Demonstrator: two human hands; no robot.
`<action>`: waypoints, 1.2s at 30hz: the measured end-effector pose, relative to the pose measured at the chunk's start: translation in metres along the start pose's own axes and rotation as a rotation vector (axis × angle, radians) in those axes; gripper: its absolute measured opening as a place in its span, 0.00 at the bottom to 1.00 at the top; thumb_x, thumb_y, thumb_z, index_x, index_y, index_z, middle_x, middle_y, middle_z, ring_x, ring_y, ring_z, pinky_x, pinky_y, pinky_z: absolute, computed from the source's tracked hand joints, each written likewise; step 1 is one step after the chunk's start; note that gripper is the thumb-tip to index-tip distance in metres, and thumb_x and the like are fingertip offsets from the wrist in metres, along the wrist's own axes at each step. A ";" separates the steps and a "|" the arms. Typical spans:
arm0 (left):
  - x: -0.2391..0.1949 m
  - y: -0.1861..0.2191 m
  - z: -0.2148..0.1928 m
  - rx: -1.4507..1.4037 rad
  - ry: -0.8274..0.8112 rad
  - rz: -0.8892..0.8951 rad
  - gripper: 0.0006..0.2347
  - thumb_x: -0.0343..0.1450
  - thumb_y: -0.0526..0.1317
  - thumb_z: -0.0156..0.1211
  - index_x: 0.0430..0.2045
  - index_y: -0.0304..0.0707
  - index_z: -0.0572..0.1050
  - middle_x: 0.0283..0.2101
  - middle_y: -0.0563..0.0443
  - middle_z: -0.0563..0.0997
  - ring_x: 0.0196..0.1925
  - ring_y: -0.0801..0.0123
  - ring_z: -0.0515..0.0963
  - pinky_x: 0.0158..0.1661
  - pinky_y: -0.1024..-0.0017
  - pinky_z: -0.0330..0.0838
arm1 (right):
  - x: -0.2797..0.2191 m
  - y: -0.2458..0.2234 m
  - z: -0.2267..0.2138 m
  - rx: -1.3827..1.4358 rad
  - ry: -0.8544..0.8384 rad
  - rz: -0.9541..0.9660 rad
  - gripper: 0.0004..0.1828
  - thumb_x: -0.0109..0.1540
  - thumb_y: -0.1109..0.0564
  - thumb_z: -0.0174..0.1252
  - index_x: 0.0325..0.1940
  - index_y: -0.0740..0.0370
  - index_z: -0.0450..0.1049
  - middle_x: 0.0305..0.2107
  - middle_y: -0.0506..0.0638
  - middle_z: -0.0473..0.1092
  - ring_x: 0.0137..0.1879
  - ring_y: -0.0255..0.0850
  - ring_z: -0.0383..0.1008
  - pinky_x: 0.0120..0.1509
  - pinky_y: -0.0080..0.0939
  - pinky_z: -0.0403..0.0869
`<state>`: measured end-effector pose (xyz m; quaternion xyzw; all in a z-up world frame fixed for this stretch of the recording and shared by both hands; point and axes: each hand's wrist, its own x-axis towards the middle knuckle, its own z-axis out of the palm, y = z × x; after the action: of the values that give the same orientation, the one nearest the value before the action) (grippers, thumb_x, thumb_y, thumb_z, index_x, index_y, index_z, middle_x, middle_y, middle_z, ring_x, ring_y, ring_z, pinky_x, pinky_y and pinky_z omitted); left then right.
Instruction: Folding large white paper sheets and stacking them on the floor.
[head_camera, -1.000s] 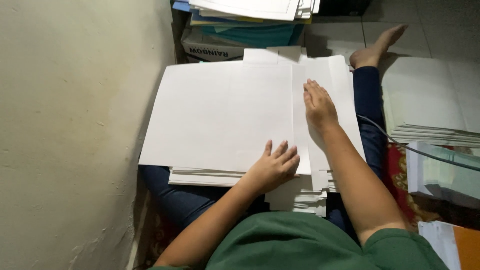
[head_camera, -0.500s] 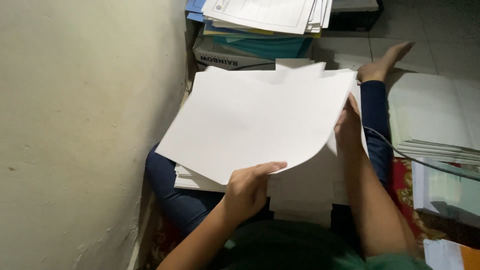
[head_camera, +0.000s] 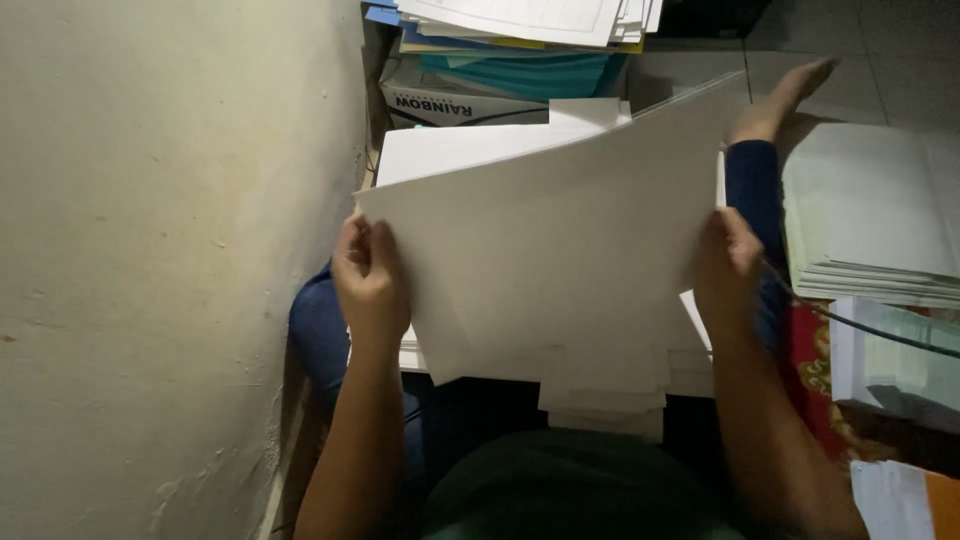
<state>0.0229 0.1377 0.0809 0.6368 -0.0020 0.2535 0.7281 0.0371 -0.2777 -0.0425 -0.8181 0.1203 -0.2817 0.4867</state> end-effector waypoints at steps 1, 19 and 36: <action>0.006 -0.016 0.004 0.001 -0.002 -0.001 0.05 0.77 0.32 0.50 0.31 0.35 0.71 0.24 0.49 0.76 0.26 0.73 0.78 0.27 0.77 0.75 | 0.002 0.007 0.005 0.000 0.001 0.002 0.20 0.77 0.45 0.48 0.41 0.57 0.77 0.27 0.56 0.70 0.36 0.48 0.75 0.42 0.52 0.67; -0.017 -0.130 0.061 1.402 -0.507 0.193 0.26 0.72 0.47 0.58 0.67 0.46 0.68 0.74 0.25 0.54 0.77 0.29 0.43 0.63 0.24 0.34 | -0.051 -0.036 0.038 -0.891 -0.230 -0.371 0.19 0.69 0.49 0.50 0.60 0.61 0.69 0.60 0.60 0.63 0.67 0.57 0.59 0.63 0.57 0.60; -0.023 -0.094 0.065 1.351 -0.436 -0.049 0.28 0.75 0.52 0.42 0.70 0.39 0.61 0.74 0.31 0.56 0.77 0.44 0.53 0.69 0.40 0.42 | 0.046 -0.026 0.123 -0.832 -0.506 -0.439 0.41 0.69 0.37 0.43 0.71 0.77 0.63 0.67 0.73 0.62 0.75 0.60 0.60 0.77 0.56 0.53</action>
<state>0.0588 0.0628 -0.0015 0.9852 0.0241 0.0496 0.1623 0.1432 -0.1967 -0.0497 -0.9903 -0.0732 -0.0991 0.0648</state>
